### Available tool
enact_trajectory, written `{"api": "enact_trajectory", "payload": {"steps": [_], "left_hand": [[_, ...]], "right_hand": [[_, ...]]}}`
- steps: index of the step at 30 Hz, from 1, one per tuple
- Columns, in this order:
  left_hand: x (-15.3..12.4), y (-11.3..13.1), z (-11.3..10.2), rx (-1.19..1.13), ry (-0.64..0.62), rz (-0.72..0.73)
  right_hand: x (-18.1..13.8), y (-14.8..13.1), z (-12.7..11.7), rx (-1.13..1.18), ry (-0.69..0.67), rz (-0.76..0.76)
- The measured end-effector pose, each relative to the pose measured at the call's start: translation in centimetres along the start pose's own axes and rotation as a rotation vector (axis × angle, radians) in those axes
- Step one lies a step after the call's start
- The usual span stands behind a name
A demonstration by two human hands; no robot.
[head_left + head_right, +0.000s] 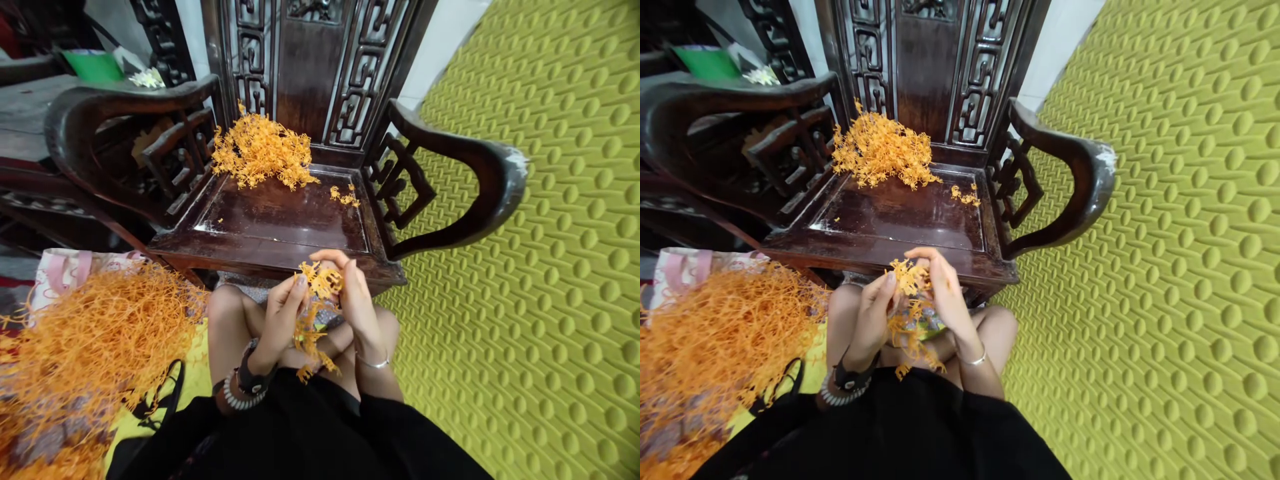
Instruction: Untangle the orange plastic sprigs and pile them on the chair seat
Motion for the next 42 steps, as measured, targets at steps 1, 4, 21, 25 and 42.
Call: {"api": "enact_trajectory", "payload": {"steps": [1,4,21,25,42], "left_hand": [[0.1,0.0,0.0,0.065,0.007,0.021],[0.3,0.7,0.1,0.199,-0.005,0.09],[-1.1,0.6,2.3,-0.656,-0.165,-0.225],[-0.8,1.4,0.3,-0.597,0.0,-0.173],[-1.1,1.7,-0.3,-0.3,-0.116,0.009]], "right_hand": [[-0.4,0.5,0.5,-0.067,0.004,0.012],[-1.0,1.1,1.2,-0.189,0.031,-0.029],[-0.1,0.6,1.2,0.889,-0.077,0.118],[1.2,-1.1,-2.3,0.954,-0.062,-0.169],[-2.0,2.8,3.0,0.343,-0.09,0.089]]}}
Point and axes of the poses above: each hand's wrist, its own x-axis towards the middle knuckle, its own z-axis out of the palm, y = z × x, the point moved 5 cm from there along x, towards the middle knuckle, and after that the axes turned 9 degrees about z, right-handed, at the moved point
